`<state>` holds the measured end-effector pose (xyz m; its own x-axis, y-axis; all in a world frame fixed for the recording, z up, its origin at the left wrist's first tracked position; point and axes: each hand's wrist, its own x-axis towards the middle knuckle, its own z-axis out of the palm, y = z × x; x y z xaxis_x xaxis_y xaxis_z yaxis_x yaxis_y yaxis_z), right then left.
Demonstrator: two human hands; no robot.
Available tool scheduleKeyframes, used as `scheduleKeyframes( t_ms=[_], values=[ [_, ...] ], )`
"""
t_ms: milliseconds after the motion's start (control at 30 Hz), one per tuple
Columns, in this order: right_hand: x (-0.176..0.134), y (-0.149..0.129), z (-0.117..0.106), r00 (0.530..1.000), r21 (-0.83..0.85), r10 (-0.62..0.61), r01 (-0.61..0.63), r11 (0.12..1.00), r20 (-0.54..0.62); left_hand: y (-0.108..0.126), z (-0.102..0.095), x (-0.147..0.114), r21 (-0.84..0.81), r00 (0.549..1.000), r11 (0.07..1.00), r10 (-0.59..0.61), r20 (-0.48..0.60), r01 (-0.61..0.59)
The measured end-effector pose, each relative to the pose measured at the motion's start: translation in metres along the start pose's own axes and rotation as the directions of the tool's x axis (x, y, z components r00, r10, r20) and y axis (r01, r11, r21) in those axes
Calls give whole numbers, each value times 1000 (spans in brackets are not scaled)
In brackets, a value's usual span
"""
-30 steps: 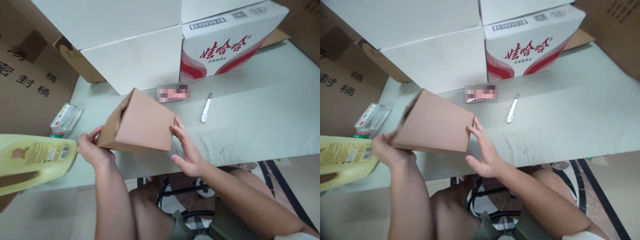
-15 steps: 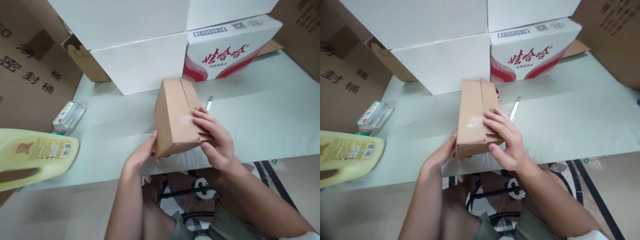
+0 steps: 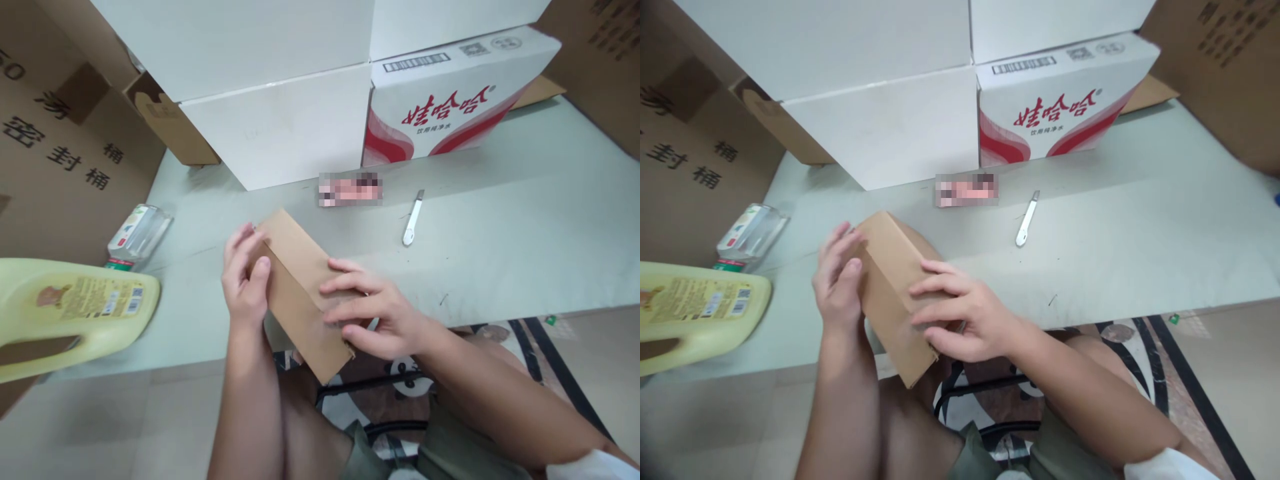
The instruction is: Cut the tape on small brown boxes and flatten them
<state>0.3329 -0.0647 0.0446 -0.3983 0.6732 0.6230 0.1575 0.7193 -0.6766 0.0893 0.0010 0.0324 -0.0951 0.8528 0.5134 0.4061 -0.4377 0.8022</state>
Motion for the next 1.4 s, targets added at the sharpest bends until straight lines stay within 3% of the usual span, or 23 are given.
scheduleKeyframes(
  t_ms=[67, 133, 167, 233, 300, 333, 400, 467, 600, 700, 800, 900, 967, 1067, 1200, 1333, 1400],
  values=[
    [-2, 3, -5, 998, 15, 60, -60, 998, -21, 4, -1, 0, 32, 997, 999, 0, 75, -3],
    [-6, 11, -16, 964, -153, 203, -230, 961, -173, 6, 0, 0, 34, 997, 999, -23, 78, 20],
    [-8, 18, -23, 915, -283, 287, -366, 887, -284, 6, 0, 1, 28, 997, 999, -29, 70, 27],
    [-13, 34, -38, 768, -487, 436, -636, 598, -469, 4, 2, 1, 20, 998, 999, -31, 55, 30],
    [-19, 50, -52, 618, -576, 605, -761, 299, -503, 3, 3, 1, 18, 998, 999, -34, 48, 33],
    [-22, 58, -57, 550, -606, 690, -770, 202, -470, 3, 4, 1, 20, 998, 999, -37, 43, 37],
    [-28, 68, -65, 459, -648, 797, -753, 114, -393, 3, 5, 1, 25, 999, 999, -43, 31, 42],
    [-31, 74, -68, 434, -646, 822, -755, 109, -369, 5, 7, 2, 33, 998, 998, -52, 22, 51],
    [-28, 71, -66, 487, -497, 698, -841, 214, -525, 7, 9, 2, 26, 998, 998, -65, 16, 65],
    [-19, 51, -59, 594, -388, 476, -796, 464, -649, 6, 10, 1, 35, 998, 998, -54, 11, 54],
    [-9, 12, -50, 766, -413, 174, -506, 758, -619, 7, 13, 0, 48, 999, 998, -45, -21, 46],
    [-2, -32, -40, 880, -389, -71, -134, 911, -470, 8, 15, -1, 35, 997, 998, -44, -64, 46],
    [0, -52, -34, 939, -331, -119, 6, 944, -322, 10, 17, -2, 12, 996, 999, -49, -80, 50],
    [1, -62, -25, 982, -330, -108, 53, 943, -152, 11, 19, -2, -16, 994, 998, -61, -87, 60],
    [1, -58, -23, 980, -392, -127, 59, 918, -151, 11, 20, -2, 10, 993, 997, -81, -81, 82],
    [-3, -66, -29, 997, -410, -49, 17, 912, -67, 9, 18, -2, 35, 995, 996, -79, -57, 81],
    [-6, -73, -32, 994, -394, -33, -12, 919, -107, 9, 18, -3, 44, 995, 996, -80, -53, 82]
  ],
)
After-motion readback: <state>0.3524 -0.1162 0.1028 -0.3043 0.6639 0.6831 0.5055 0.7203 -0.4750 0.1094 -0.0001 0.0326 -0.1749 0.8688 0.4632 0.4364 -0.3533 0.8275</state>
